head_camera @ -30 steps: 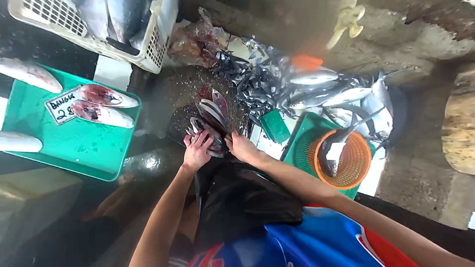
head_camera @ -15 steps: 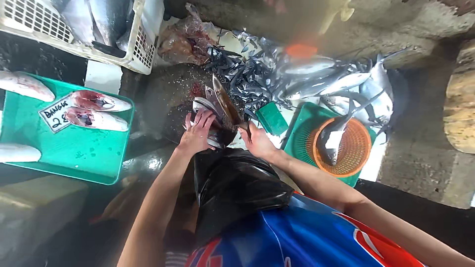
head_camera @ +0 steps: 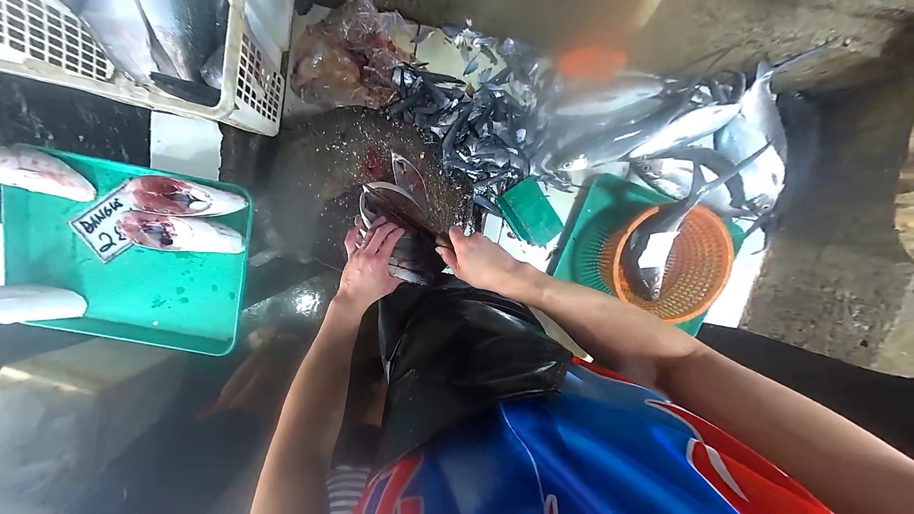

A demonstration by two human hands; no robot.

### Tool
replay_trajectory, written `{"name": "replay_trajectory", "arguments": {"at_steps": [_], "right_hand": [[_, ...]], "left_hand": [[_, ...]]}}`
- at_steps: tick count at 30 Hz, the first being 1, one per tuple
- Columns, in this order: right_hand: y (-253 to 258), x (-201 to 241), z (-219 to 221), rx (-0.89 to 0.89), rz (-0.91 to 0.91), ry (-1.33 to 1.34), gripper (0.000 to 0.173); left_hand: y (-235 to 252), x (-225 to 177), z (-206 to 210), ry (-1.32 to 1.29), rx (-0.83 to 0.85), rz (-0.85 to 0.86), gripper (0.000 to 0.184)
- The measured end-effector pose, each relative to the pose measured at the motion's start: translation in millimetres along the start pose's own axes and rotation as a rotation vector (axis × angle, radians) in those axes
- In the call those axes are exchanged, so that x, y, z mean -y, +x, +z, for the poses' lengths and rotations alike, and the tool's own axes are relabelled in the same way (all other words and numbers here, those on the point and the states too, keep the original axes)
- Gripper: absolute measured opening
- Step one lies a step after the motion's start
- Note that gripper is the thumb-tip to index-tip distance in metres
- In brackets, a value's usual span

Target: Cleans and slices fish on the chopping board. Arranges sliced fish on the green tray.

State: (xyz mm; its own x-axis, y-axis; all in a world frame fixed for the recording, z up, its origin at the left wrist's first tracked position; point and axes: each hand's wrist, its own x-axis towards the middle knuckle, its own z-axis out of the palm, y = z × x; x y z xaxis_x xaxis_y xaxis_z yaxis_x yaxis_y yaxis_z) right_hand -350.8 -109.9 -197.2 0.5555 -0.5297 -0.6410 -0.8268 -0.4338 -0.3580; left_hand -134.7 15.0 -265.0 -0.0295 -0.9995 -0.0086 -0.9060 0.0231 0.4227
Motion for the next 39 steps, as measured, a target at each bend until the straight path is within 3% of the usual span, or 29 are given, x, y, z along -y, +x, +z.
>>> {"name": "replay_trajectory", "arguments": {"at_steps": [9,14,18,24,29,31,33,35,37,39], "right_hand": [[-3,21,-25,0.055,0.093,-0.1,0.05],[28,7,36,-0.096,0.087,0.032,0.05],[27,26,12,-0.009,0.068,-0.036,0.051],[67,59,-1,-0.067,0.045,0.0,0.053],[41,55,-28,-0.025,-0.011,0.067,0.051],[18,33,-23,-0.126,-0.014,0.138,0.051],[9,5,-20,-0.286,0.006,0.193,0.052],[8,-15,-23,-0.326,0.057,0.245,0.053],[8,-26,-27,-0.29,0.105,0.257,0.052],[7,-33,-25,-0.318,0.092,0.25,0.05]], "left_hand": [[-1,8,-1,-0.08,-0.001,0.006,0.072],[-3,5,-2,-0.116,0.001,0.0,0.071],[-8,4,-2,-0.128,0.007,-0.01,0.072],[-6,8,3,-0.076,-0.028,-0.011,0.067],[-11,9,11,-0.035,-0.073,-0.029,0.069],[-10,2,4,-0.03,-0.008,-0.064,0.083],[17,-4,-9,-0.012,0.089,-0.095,0.115],[47,-10,-22,0.066,0.254,-0.084,0.141],[67,-10,-27,0.141,0.41,-0.028,0.137],[72,-10,-29,0.189,0.426,0.022,0.121]]}}
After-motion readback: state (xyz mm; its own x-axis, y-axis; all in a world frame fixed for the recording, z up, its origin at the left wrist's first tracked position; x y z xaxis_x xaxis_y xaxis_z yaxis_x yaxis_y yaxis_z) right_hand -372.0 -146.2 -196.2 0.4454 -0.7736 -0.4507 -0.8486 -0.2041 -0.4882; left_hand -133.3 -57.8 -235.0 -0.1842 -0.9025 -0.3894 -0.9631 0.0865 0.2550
